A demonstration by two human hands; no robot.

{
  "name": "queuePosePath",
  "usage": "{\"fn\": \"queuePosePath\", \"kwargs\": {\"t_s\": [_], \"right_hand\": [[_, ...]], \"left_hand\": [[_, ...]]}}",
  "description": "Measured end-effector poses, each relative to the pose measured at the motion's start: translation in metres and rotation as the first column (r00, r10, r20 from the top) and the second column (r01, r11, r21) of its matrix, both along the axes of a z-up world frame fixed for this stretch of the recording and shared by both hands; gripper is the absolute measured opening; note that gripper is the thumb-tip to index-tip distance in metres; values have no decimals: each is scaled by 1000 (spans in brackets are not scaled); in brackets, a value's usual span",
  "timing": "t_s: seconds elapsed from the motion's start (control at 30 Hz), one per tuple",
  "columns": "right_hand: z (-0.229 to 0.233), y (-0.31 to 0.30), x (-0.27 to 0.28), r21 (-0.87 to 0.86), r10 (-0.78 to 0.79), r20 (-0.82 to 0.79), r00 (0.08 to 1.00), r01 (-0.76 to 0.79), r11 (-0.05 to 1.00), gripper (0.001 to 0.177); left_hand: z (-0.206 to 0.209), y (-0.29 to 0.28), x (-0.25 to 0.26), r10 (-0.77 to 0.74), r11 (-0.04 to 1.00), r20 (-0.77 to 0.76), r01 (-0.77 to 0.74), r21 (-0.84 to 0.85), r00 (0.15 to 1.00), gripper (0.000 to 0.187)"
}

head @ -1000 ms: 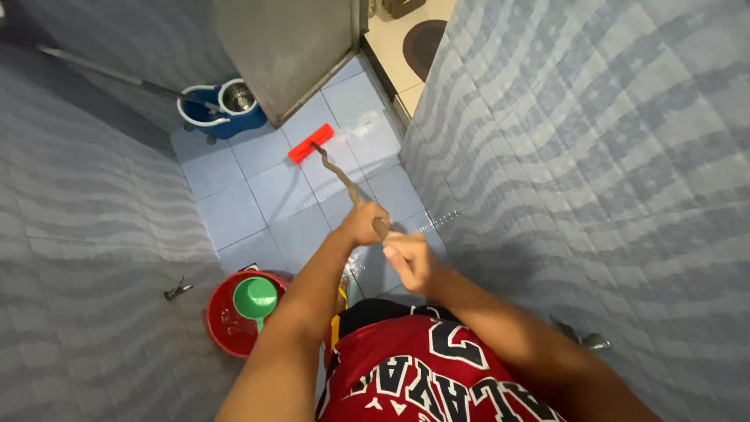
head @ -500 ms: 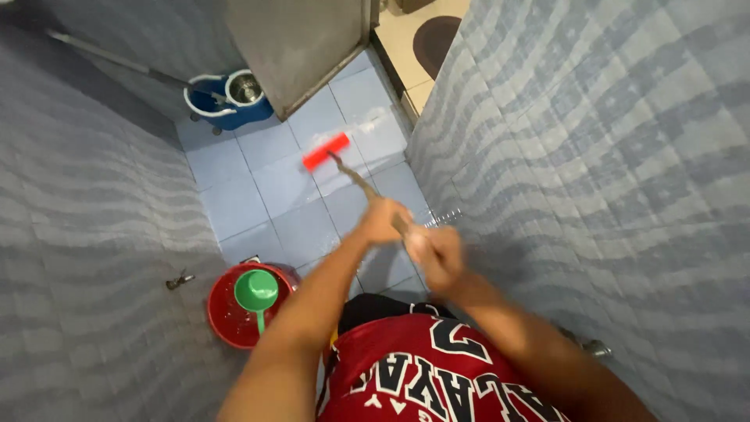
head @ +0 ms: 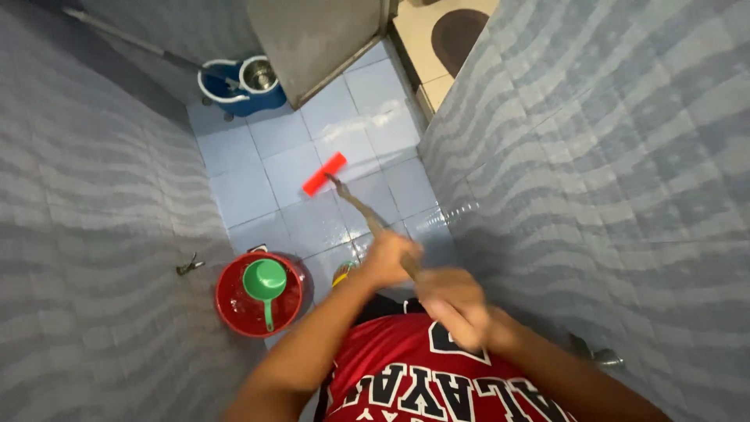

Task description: The person mops the floor in a small bathroom using a red mop with a long handle, moving the mop back and forth across the tiles and around objects like a bucket and a toilet.

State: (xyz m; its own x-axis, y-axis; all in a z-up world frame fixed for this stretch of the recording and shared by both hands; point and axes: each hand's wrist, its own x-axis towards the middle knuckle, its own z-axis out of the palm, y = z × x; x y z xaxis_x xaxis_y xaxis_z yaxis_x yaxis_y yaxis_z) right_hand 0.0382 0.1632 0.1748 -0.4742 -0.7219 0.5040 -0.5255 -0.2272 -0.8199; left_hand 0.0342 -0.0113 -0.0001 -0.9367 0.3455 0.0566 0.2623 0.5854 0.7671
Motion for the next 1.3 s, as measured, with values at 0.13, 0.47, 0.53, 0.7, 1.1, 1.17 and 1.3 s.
{"fn": "queuePosePath", "kwargs": {"t_s": [0.13, 0.47, 0.53, 0.7, 1.1, 1.17, 1.3], "right_hand": [[-40, -70, -16, 89, -33, 84, 996, 26, 996, 23], [36, -96, 49, -7, -64, 232, 971, 67, 998, 22], [22, -122, 46, 5, -91, 193, 977, 92, 996, 23], [-31, -185, 26, 106, -183, 104, 978, 172, 979, 15], [25, -147, 87, 123, -98, 172, 980, 77, 989, 26], [0, -166, 82, 39, -115, 69, 991, 112, 993, 24], [-49, -210, 69, 39, -139, 128, 982, 135, 990, 27]], "left_hand": [[-35, -78, -28, 74, 993, 17, -76, 94, 997, 28], [22, -100, 36, -160, 986, -6, 160, 34, 987, 23], [11, -118, 38, -142, 987, -32, 144, 73, 989, 27], [-42, -173, 5, 43, 864, 540, -303, 403, 840, 31], [7, -154, 74, -155, 982, -112, 165, 89, 982, 27], [-21, -166, 58, -132, 991, -119, 133, -1, 984, 24], [-58, -216, 32, -20, 1000, 17, 20, 2, 1000, 19]]}}
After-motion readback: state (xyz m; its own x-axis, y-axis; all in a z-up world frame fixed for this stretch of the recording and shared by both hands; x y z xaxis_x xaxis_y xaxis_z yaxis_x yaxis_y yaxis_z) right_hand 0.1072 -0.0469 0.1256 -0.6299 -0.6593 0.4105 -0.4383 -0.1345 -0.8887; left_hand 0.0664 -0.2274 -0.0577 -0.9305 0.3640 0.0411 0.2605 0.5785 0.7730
